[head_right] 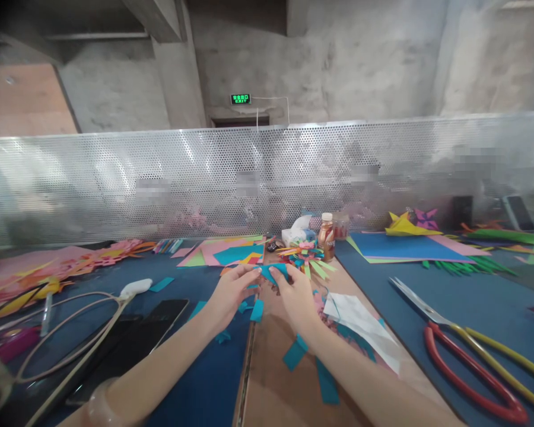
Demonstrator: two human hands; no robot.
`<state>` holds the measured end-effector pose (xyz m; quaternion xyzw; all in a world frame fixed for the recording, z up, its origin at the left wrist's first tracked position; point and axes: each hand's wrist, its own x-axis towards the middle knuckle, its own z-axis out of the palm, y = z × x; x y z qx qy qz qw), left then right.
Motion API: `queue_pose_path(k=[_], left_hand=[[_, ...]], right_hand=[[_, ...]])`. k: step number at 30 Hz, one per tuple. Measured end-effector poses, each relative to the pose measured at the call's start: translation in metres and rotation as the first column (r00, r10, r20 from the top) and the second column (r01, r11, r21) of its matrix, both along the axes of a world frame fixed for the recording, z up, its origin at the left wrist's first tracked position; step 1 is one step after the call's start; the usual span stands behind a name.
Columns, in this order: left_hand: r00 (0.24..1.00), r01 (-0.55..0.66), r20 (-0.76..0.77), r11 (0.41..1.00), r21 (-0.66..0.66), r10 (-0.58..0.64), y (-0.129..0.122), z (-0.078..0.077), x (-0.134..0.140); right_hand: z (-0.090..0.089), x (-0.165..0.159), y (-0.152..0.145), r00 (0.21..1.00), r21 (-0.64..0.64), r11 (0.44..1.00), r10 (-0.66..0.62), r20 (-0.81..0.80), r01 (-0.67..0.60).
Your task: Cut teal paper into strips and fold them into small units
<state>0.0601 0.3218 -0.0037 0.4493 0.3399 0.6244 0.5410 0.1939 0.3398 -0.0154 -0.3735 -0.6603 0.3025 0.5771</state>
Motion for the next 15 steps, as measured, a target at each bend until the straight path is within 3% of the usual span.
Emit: queue_pose_path(k=[15], left_hand=[[0.992,-0.09,-0.085,0.995,0.046,0.094,0.0006,0.0001,-0.0011]], right_hand=[[0.005,-0.0007,-0.0041,1.0,-0.019,1.0,0.016,0.008,-0.016]])
